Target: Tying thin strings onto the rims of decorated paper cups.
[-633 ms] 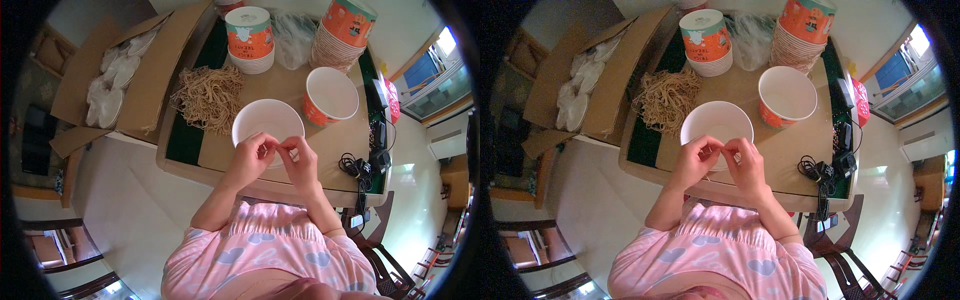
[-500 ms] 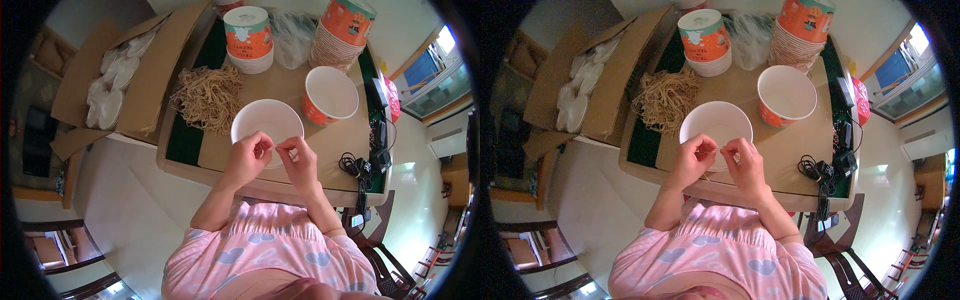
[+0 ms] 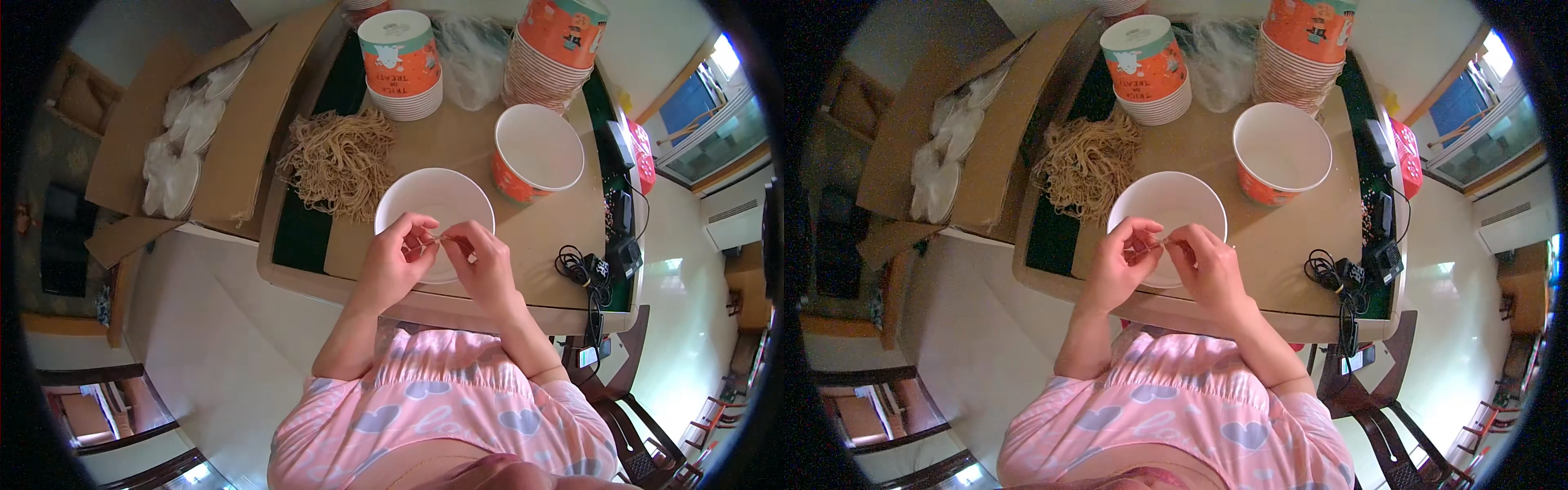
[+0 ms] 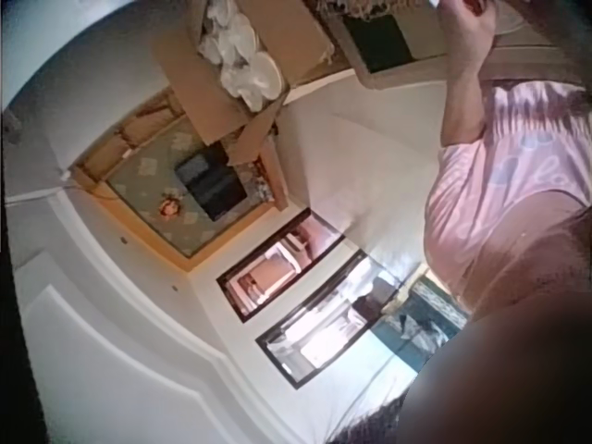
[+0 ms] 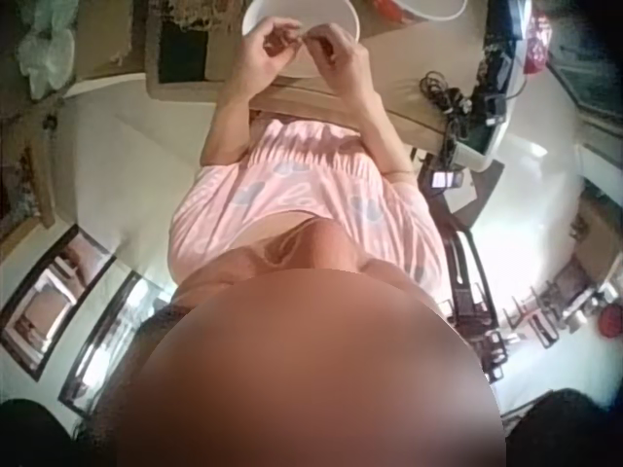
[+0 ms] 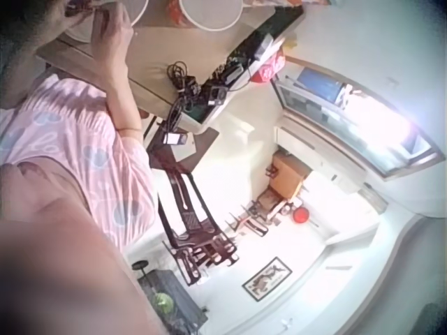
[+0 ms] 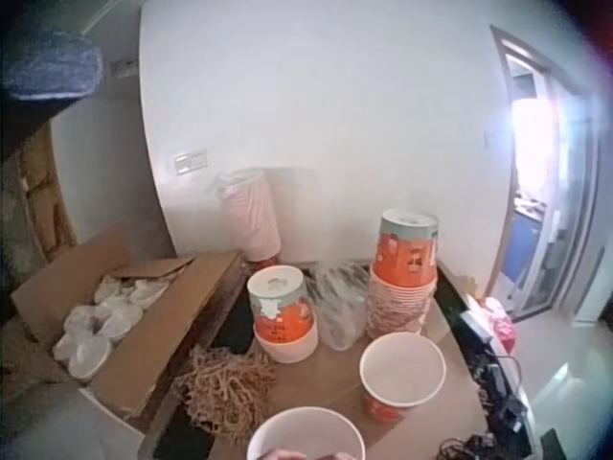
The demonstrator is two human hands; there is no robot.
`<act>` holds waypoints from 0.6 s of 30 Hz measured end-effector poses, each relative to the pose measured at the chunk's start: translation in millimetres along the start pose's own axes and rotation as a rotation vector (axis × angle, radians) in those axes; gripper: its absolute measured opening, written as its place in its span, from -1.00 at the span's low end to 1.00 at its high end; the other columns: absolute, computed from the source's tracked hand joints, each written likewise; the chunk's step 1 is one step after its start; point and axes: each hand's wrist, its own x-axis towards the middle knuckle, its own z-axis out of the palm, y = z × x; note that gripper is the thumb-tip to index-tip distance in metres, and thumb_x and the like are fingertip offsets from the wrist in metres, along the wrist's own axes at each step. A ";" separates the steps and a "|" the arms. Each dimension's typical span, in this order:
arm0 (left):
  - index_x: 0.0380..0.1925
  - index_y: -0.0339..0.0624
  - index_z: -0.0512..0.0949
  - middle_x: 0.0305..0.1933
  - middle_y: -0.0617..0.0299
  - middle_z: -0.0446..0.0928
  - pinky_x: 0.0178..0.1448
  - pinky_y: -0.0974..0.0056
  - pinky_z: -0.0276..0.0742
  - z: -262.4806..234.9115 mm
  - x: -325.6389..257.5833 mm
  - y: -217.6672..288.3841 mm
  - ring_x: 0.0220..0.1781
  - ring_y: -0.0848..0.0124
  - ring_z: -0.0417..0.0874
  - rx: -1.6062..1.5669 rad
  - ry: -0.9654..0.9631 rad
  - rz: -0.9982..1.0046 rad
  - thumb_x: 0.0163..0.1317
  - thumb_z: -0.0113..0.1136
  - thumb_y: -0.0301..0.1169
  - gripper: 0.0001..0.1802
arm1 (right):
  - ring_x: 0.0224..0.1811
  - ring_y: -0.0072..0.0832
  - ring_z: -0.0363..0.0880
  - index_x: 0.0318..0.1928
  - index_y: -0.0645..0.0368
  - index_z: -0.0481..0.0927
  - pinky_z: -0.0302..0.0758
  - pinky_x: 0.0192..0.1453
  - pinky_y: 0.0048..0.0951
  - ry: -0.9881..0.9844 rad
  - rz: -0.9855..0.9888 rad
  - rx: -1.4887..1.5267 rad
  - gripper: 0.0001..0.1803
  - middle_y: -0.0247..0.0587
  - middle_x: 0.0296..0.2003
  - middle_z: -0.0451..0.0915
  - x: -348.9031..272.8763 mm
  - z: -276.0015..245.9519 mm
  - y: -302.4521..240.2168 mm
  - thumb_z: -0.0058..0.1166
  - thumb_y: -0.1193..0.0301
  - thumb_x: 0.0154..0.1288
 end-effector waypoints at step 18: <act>-0.17 -0.31 0.59 -0.27 0.29 0.62 -0.15 0.49 0.54 1.7 6.6 -7.6 -0.23 0.61 0.61 -0.157 -0.073 -0.007 0.27 0.20 -0.55 -0.86 | -0.41 -0.33 0.60 -0.23 0.25 0.53 0.54 -0.39 -0.44 0.044 -0.094 -0.022 -0.88 -0.14 -0.39 0.58 -1.7 1.5 2.8 0.16 0.62 0.21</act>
